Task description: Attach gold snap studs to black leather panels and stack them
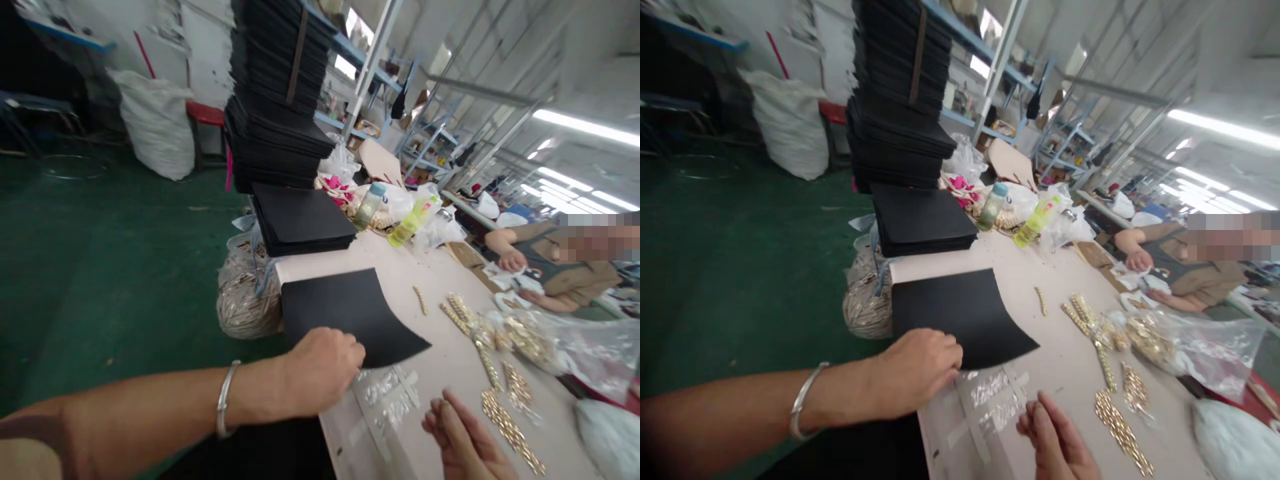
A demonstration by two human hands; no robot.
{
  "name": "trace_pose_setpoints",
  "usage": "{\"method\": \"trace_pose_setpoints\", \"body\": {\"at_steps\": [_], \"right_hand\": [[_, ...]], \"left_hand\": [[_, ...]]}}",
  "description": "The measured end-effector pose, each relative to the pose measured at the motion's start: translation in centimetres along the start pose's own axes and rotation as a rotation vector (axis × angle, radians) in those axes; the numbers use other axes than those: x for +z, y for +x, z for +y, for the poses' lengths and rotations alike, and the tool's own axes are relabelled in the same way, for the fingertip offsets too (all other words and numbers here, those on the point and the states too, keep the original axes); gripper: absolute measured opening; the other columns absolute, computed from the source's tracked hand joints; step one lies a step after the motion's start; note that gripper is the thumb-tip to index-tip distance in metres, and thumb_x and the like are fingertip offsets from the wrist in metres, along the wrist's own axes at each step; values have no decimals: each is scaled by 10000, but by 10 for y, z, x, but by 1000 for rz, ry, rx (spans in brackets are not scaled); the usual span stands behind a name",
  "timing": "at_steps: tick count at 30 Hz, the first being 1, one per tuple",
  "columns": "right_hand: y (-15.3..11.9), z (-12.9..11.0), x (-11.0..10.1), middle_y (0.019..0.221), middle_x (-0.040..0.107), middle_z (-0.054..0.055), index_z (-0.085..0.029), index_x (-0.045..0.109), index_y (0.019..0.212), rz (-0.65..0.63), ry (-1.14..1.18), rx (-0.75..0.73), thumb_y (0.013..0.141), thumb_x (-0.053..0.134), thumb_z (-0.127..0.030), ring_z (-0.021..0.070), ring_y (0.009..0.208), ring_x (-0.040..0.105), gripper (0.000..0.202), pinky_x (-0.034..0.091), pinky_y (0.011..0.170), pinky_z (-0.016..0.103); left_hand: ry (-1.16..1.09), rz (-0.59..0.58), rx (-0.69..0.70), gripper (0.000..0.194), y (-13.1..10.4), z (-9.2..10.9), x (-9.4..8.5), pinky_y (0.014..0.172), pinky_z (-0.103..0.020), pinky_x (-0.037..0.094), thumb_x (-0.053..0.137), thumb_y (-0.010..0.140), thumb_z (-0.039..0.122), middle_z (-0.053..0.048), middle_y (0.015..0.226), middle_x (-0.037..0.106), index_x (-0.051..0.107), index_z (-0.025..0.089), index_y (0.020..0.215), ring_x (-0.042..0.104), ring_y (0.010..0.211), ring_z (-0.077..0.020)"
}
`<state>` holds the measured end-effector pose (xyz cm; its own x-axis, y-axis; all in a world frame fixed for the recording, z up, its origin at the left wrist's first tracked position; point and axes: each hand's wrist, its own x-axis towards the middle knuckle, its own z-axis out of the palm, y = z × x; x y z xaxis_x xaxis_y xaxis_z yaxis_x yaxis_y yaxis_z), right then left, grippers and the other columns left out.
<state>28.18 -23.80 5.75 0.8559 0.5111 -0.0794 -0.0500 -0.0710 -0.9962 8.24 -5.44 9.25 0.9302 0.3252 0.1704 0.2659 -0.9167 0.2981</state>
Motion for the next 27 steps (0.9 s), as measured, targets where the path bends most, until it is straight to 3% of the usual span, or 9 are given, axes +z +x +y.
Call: {"method": "trace_pose_setpoints", "body": {"at_steps": [3, 5, 7, 9, 11, 14, 19, 24, 27], "right_hand": [[-6, -5, 14, 867, 778, 67, -157, 737, 1004, -42, -77, 28, 592, 915, -464, 211, 743, 738, 543, 632, 703, 313], [-10, 2, 21, 846, 771, 52, -149, 738, 975, -113, -144, 51, 628, 902, -452, 190, 729, 732, 489, 625, 701, 290], [-12, 13, 24, 806, 761, 44, -142, 740, 922, -161, -160, 82, 636, 895, -459, 178, 697, 723, 454, 621, 675, 280], [-13, 24, 24, 792, 759, 50, -137, 743, 900, -184, -143, 129, 632, 892, -469, 180, 686, 721, 453, 619, 649, 280], [-13, 29, 24, 794, 761, 64, -130, 747, 896, -192, -122, 173, 625, 894, -471, 185, 682, 721, 459, 619, 628, 286], [-12, 27, 29, 775, 757, 64, -125, 755, 891, -234, -131, 196, 623, 895, -462, 176, 663, 710, 453, 614, 605, 280], [-11, 17, 51, 744, 747, 41, -132, 744, 887, -382, -148, 249, 627, 894, -452, 153, 637, 702, 438, 611, 621, 266], [-9, 10, 65, 702, 724, 24, -132, 732, 818, -468, -163, 321, 583, 910, -436, 138, 600, 683, 424, 591, 581, 243], [-8, 8, 68, 618, 670, -9, -139, 732, 799, -503, -211, 291, 617, 876, -456, 113, 517, 622, 393, 557, 508, 229]], "left_hand": [[-251, -121, 149, 173, -27, 47, 32, 695, -357, 533, 566, 948, 312, -48, 886, 716, 677, 181, 929, 691, 783, -242], [-474, -153, 166, 183, -46, 58, 45, 692, -315, 516, 665, 890, 385, -16, 863, 713, 680, 205, 918, 687, 771, -214], [-666, -130, 25, 179, -60, 52, 52, 661, -271, 480, 706, 858, 385, 10, 813, 691, 661, 213, 879, 663, 734, -175], [-777, -58, -236, 174, -70, 32, 56, 616, -253, 444, 658, 890, 378, 25, 757, 645, 621, 210, 869, 614, 669, -144], [-840, 68, -493, 226, -75, 6, 58, 616, -255, 438, 626, 899, 418, 18, 828, 631, 586, 207, 969, 572, 650, -130], [-1017, 181, -689, 397, -76, -22, 61, 655, -271, 458, 667, 831, 463, -13, 963, 622, 537, 186, 1085, 554, 668, -122], [-1410, 30, -702, 421, -67, -20, 51, 521, -201, 332, 682, 796, 486, 48, 774, 562, 545, 170, 1039, 499, 556, -78], [-1590, -174, -678, 454, -45, -10, 39, 391, -189, 153, 755, 728, 545, 77, 678, 495, 591, 159, 902, 256, 408, -15], [-1637, -251, -743, 503, -31, -10, 45, 365, -181, 153, 817, 611, 571, 68, 616, 493, 591, 160, 792, 299, 414, -33]]}}
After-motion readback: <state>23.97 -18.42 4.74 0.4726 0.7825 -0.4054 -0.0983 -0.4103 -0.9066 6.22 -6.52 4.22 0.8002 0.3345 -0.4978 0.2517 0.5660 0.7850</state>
